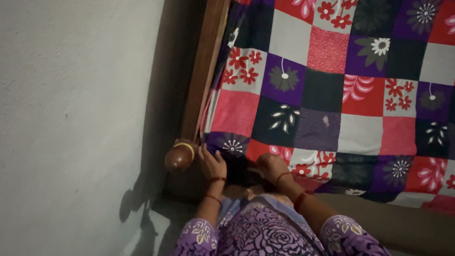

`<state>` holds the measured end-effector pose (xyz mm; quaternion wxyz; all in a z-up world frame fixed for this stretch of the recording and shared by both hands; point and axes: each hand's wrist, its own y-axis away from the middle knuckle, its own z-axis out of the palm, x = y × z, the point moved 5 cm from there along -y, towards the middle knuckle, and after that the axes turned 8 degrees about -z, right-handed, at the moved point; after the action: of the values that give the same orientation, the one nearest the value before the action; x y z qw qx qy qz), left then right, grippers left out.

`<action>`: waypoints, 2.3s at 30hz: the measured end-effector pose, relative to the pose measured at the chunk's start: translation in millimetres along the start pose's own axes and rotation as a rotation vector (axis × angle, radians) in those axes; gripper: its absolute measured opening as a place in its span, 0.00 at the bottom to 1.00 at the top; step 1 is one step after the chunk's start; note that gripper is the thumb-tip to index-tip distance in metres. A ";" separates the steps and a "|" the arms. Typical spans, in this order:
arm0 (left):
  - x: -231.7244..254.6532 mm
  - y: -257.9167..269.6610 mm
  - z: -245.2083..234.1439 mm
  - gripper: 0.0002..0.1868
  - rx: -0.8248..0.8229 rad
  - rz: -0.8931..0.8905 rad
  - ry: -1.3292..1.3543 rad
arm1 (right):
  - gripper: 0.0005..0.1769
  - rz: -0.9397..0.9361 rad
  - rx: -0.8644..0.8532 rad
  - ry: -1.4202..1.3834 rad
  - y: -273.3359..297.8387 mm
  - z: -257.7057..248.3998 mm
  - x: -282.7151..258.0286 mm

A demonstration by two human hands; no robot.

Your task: The person folds a colorful patchwork bedspread on a wooden bed frame. They repeatedly lift, align, and fold sections of the fabric by hand, working along the edges and corners to create a compact stack.

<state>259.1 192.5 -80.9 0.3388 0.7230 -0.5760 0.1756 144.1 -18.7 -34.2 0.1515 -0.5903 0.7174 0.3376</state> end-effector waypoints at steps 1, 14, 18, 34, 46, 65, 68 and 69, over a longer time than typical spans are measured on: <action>-0.2 3.4 -3.6 0.31 0.036 0.020 0.042 | 0.23 -0.005 -0.007 0.006 -0.7 -0.7 -0.9; -7.3 -6.2 1.7 0.15 -0.037 -0.088 0.414 | 0.14 0.012 -0.001 -0.062 4.7 6.5 10.3; -9.1 -12.7 5.2 0.18 -0.159 -0.105 0.460 | 0.15 0.039 -0.065 -0.002 0.3 7.0 8.5; -10.5 -34.3 10.3 0.28 -0.346 -0.148 0.464 | 0.13 -0.044 -0.023 -0.010 8.4 -2.5 -23.1; -12.0 -29.4 10.3 0.27 -0.462 -0.230 0.640 | 0.11 -0.119 0.188 -0.139 0.1 -3.9 -82.8; 9.1 0.1 -10.2 0.18 -0.305 0.008 0.714 | 0.16 -0.105 0.364 -0.476 -59.7 -33.6 -129.8; 17.2 12.8 -17.7 0.16 -0.263 0.122 0.607 | 0.16 0.026 0.284 -0.533 -78.0 -20.1 -116.9; 25.1 13.8 -21.3 0.14 -0.216 0.189 0.602 | 0.17 0.011 0.297 -0.486 -80.9 -19.5 -113.9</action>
<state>255.8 187.8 -45.6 0.5506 0.5421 -0.5296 0.3499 253.8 47.1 25.4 0.4019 -0.4595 0.7050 0.3610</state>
